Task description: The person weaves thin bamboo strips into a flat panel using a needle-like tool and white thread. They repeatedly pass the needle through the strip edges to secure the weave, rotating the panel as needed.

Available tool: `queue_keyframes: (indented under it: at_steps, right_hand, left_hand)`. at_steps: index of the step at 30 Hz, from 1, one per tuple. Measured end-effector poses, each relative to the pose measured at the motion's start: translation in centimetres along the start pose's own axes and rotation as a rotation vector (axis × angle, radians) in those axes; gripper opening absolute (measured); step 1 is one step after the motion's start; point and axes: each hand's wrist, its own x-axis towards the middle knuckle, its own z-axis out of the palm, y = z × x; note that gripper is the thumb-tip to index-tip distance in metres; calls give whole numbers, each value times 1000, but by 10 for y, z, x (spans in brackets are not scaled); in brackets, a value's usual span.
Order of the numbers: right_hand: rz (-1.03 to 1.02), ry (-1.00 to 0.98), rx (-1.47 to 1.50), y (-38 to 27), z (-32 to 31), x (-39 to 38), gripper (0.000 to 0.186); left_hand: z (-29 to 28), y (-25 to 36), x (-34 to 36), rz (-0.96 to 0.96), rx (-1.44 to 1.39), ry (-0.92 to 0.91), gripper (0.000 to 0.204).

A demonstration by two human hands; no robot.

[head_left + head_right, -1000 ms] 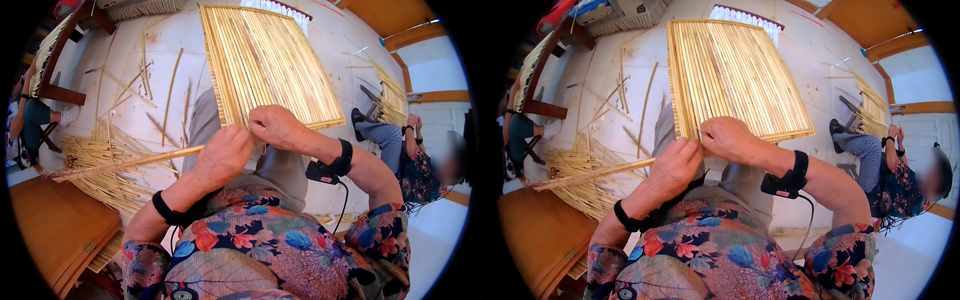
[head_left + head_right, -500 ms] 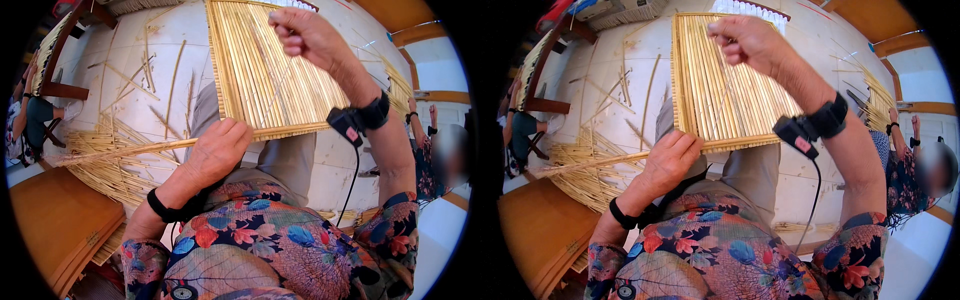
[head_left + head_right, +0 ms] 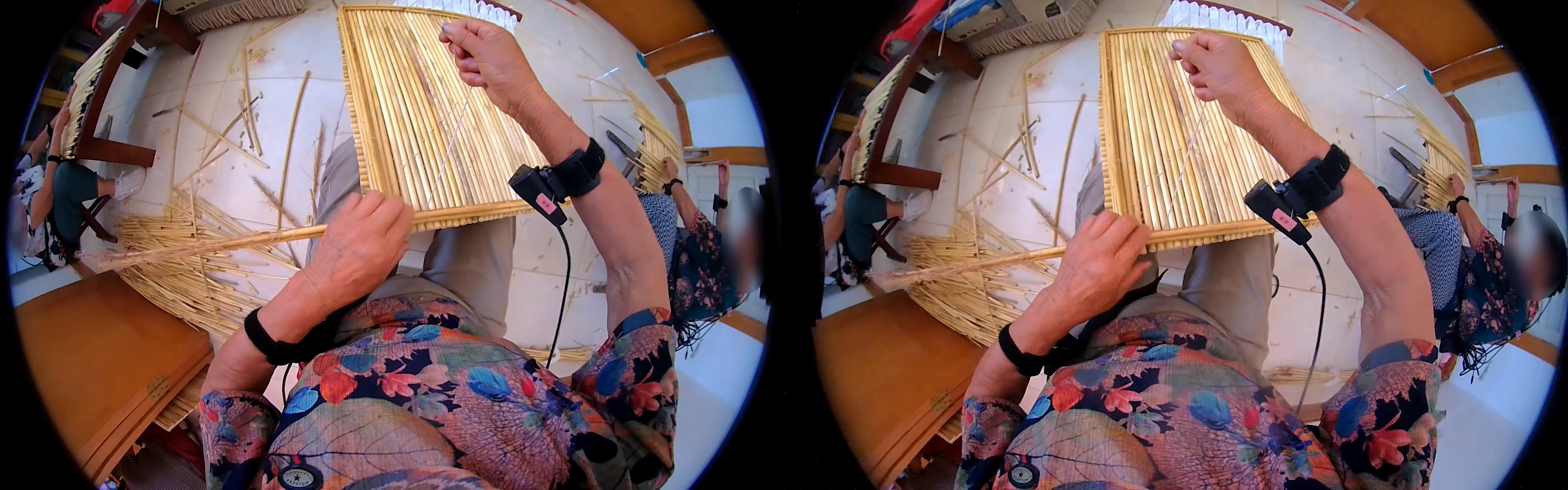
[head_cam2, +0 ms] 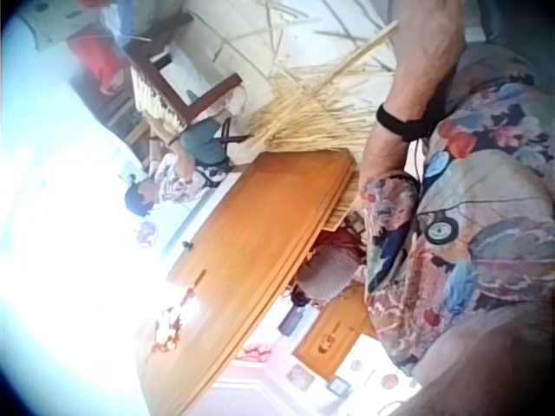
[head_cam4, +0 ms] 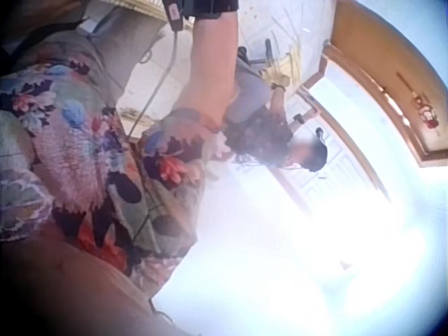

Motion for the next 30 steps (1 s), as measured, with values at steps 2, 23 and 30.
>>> queue_keyframes:
  at_steps: [2, 23, 30]
  right_hand:
    - [-13, 1, 65, 1, -1, -1, 25]
    - [-625, 103, -399, 72, 41, 75, 34]
    - [-416, 126, -282, 58, 21, 53, 34]
  left_hand:
    - [0, 6, 4, -22, 23, -2, 38]
    - [15, 2, 14, 116, -5, 44, 38]
    - [12, 4, 10, 74, 26, 4, 39]
